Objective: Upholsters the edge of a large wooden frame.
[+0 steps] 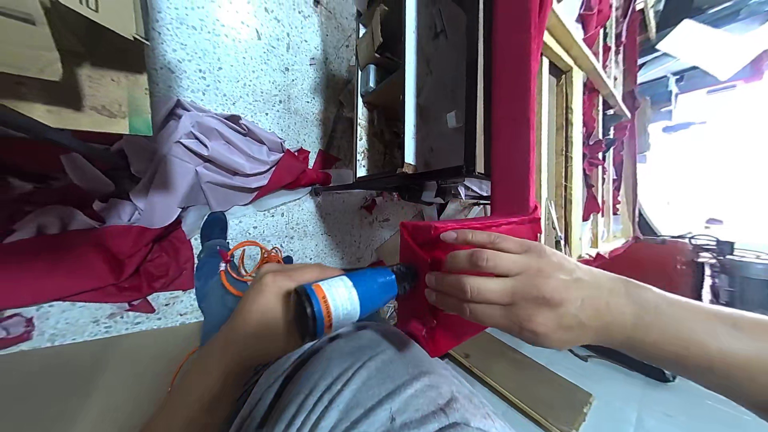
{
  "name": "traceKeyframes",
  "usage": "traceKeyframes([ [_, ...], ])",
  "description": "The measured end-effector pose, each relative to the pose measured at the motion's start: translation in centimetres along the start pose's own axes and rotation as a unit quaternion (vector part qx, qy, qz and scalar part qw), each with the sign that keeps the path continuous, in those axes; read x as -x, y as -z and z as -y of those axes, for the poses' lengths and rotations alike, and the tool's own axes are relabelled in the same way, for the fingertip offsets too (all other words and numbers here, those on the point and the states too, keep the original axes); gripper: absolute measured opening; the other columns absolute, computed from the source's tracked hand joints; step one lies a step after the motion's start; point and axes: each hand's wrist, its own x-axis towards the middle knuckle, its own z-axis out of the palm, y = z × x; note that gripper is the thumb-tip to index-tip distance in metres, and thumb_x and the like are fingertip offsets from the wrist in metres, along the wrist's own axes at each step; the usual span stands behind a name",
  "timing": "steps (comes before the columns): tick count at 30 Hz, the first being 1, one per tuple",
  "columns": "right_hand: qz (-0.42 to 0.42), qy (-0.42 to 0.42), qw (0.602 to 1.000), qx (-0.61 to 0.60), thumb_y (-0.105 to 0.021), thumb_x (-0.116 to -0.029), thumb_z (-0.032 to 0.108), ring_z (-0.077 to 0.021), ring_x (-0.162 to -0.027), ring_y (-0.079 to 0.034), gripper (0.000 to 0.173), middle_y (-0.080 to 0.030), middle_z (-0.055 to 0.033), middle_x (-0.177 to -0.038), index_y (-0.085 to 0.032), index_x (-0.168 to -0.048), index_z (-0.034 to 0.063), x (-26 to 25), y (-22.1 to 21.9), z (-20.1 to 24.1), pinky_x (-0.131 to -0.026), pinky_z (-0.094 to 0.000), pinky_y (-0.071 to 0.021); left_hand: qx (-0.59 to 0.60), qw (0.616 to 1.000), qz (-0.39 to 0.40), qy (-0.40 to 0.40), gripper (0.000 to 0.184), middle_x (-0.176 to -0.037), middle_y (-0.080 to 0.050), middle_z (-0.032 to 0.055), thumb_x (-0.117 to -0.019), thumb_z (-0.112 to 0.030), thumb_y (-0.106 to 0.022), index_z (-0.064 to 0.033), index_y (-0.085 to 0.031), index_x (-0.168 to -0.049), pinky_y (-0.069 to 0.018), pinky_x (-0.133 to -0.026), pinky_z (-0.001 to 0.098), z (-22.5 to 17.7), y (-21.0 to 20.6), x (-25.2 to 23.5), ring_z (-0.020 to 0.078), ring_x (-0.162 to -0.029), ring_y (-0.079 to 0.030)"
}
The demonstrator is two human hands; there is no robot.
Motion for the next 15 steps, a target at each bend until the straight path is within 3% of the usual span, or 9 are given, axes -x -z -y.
traceKeyframes([
  [8, 0.014, -0.026, 1.000, 0.001, -0.045, -0.1030, 0.007, -0.0236, -0.122, -0.061, 0.032, -0.070, 0.0002, -0.122, -0.073, -0.117, 0.0148, 0.3, -0.2, 0.3, -0.116, -0.0476, -0.0413, 0.028, 0.999, 0.012, 0.010, 0.028, -0.092, -0.074, -0.0121, -0.0774, -0.031, -0.079, -0.0189, -0.075, -0.102, -0.0611, -0.079, 0.0178, 0.7, 0.1, -1.9, -0.0036, -0.087, -0.070],
  [15, 0.002, -0.034, 0.999, -0.016, -0.046, -0.1041, 0.009, -0.0231, -0.120, -0.062, 0.030, -0.071, 0.0002, -0.119, -0.073, -0.115, 0.0149, 0.3, -0.6, 0.3, -0.114, -0.0472, -0.0438, 0.075, 0.990, -0.049, 0.110, 0.026, -0.087, -0.075, -0.0095, -0.0733, -0.029, -0.083, -0.0190, -0.074, -0.095, -0.0639, -0.076, 0.0232, 1.1, -0.9, -2.2, 0.0014, -0.082, -0.073],
])
